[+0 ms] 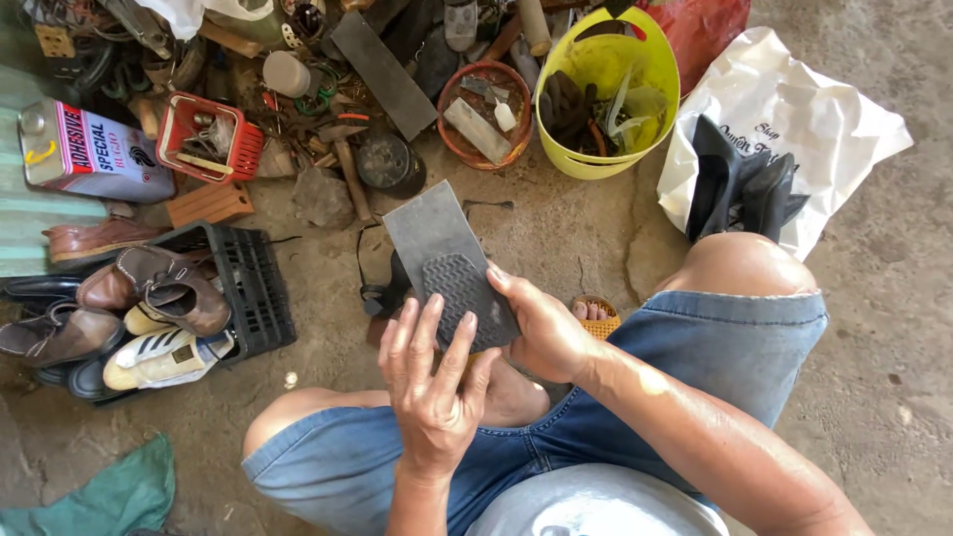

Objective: Cutting a rubber sole piece with scissors and fitting it to the heel of a shoe

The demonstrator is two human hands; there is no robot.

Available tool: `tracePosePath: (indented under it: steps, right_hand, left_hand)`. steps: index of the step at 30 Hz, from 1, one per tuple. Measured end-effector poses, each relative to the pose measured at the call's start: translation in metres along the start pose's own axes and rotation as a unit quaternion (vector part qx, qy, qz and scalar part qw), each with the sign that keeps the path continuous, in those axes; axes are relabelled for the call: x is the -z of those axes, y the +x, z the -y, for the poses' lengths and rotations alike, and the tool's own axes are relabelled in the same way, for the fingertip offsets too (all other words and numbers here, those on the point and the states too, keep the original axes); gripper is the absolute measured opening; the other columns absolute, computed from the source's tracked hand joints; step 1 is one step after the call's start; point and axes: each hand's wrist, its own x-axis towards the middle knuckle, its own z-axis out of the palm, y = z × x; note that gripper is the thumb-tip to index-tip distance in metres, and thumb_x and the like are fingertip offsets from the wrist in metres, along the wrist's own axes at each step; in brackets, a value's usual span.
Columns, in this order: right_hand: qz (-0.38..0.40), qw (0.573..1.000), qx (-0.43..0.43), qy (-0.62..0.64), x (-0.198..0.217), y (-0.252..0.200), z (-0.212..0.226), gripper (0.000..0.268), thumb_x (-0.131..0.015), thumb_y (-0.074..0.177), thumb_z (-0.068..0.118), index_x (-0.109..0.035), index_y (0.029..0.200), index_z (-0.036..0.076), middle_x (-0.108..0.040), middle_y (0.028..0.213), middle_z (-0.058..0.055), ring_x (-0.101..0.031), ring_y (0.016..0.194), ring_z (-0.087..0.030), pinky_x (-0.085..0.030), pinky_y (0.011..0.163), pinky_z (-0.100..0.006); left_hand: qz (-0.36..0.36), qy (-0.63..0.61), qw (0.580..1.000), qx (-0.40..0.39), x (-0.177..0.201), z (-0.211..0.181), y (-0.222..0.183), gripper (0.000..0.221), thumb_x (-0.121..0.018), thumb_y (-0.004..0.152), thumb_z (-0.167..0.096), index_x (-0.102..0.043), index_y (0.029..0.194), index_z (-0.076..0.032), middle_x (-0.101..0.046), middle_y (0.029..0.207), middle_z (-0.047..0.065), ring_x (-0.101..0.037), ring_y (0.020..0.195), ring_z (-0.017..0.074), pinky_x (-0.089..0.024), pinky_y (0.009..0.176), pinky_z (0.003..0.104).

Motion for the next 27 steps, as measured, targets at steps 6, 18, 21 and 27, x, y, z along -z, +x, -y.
tracePosePath:
  steps: [6, 18, 21, 27]
  right_hand:
    - [0.02, 1.0, 0.019, 0.003, -0.004, -0.002, 0.001, 0.048, -0.048, 0.102, 0.028, -0.053, 0.146, 0.01, -0.064, 0.14, -0.011, -0.063, 0.122, -0.021, -0.051, 0.104, -0.036]
    - [0.047, 0.998, 0.013, 0.04, -0.007, -0.01, 0.011, 0.044, -0.05, 0.103, 0.028, -0.05, 0.142, 0.01, -0.066, 0.128, -0.016, -0.069, 0.108, -0.038, -0.061, 0.081, -0.064]
    - [0.051, 0.998, 0.022, 0.019, -0.01, -0.012, 0.013, 0.045, -0.049, 0.103, 0.029, -0.05, 0.145, 0.012, -0.066, 0.129, -0.011, -0.069, 0.108, -0.033, -0.061, 0.083, -0.062]
    - [0.054, 0.998, 0.024, 0.023, -0.014, -0.013, 0.014, 0.054, -0.053, 0.099, 0.028, -0.047, 0.149, 0.009, -0.063, 0.135, -0.015, -0.066, 0.115, -0.035, -0.057, 0.092, -0.063]
  left_hand:
    - [-0.016, 0.017, 0.999, 0.025, -0.003, -0.003, -0.002, 0.036, -0.071, 0.098, -0.041, -0.069, 0.126, -0.018, -0.059, 0.144, 0.015, -0.052, 0.139, 0.0412, -0.041, 0.116, 0.058]
    - [-0.014, -0.113, 0.991, 0.067, 0.005, -0.005, 0.004, 0.072, -0.076, 0.097, -0.033, -0.041, 0.151, -0.002, -0.042, 0.158, 0.025, -0.045, 0.149, 0.0442, -0.043, 0.126, 0.056]
    - [-0.002, -0.126, 0.99, 0.066, 0.006, -0.002, 0.006, 0.064, -0.076, 0.097, -0.031, -0.047, 0.148, -0.005, -0.042, 0.158, 0.026, -0.048, 0.148, 0.0431, -0.044, 0.125, 0.054]
    - [0.018, -0.184, 0.976, 0.113, 0.011, -0.002, 0.009, 0.086, -0.075, 0.095, -0.036, -0.029, 0.158, 0.0, -0.037, 0.164, 0.025, -0.042, 0.154, 0.0393, -0.039, 0.129, 0.047]
